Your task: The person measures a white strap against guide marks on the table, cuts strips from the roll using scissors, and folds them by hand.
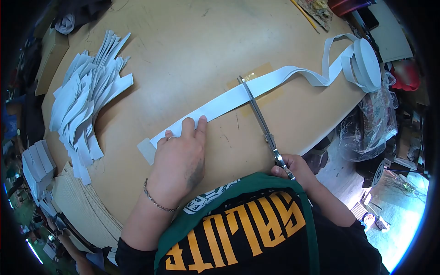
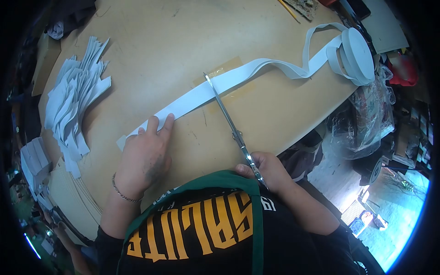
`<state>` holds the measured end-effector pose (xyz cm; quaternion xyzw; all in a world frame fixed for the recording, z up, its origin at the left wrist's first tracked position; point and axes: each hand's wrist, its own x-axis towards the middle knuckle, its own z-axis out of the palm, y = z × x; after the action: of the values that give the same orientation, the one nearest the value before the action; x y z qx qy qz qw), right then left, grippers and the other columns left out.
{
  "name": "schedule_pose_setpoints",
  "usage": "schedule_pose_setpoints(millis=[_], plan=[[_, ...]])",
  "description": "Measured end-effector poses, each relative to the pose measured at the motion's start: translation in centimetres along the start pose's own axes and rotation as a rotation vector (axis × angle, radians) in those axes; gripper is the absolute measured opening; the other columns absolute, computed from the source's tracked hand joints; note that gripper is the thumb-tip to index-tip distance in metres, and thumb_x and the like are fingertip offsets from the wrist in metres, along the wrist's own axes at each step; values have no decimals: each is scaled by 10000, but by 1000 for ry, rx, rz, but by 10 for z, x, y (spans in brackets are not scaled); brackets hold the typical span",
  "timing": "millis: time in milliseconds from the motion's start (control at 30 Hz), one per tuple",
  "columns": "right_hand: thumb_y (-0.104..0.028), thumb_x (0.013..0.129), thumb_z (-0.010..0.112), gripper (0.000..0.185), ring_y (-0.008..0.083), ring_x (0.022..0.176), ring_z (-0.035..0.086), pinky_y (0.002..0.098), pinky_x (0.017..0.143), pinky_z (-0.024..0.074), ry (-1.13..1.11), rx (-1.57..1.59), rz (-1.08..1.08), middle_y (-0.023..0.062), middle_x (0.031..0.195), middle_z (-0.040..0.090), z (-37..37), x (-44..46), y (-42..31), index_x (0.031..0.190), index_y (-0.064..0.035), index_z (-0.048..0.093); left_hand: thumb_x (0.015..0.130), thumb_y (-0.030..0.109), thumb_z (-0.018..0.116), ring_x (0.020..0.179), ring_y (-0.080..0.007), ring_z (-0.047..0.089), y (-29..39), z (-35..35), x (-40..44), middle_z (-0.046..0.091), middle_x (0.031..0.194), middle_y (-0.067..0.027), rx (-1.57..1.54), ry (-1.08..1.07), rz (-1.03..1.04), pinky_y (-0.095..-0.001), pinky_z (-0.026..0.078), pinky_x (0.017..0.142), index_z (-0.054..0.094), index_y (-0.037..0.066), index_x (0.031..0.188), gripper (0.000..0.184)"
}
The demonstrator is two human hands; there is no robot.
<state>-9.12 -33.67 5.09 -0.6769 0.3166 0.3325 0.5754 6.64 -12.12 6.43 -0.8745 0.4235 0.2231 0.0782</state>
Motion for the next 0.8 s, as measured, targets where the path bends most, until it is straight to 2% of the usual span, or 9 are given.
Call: schedule_pose_setpoints(millis=[100,300,500,600,800], plan=[[-518,732,698,536,104,613,561,268,585,460,28,58,4,38,652,600,2,0,1,817,6,626,693,109,597,904,-340,620,1,-2,1,485,1092,-187,-16,-34,-12,-377,506,700,409,23,1306,646],[-482,715,728,507,83,529,493,264,500,415,82,-42,29,21,552,523,4,7,14,651,-7,562,674,114,605,944,-353,609,1,-2,1,482,1093,-185,-14,-32,-9,-392,498,735,406,23,1310,673],[-401,734,747,461,75,512,471,264,474,393,109,68,61,8,537,509,7,9,8,602,-11,540,661,101,596,943,-372,607,1,2,2,488,1106,-194,16,-17,-3,-394,502,747,414,20,1305,675],[-354,759,742,397,77,548,479,259,512,399,43,38,154,-5,574,514,0,8,3,672,-9,564,658,95,589,942,-377,607,1,1,2,488,1120,-200,24,-29,-6,-395,503,753,415,19,1305,674],[-429,761,704,451,100,629,504,249,603,411,-305,189,-262,10,713,537,-49,-9,24,904,-34,539,666,99,589,938,-371,600,4,-2,2,478,1130,-200,12,-41,-27,-395,501,750,388,24,1324,692]])
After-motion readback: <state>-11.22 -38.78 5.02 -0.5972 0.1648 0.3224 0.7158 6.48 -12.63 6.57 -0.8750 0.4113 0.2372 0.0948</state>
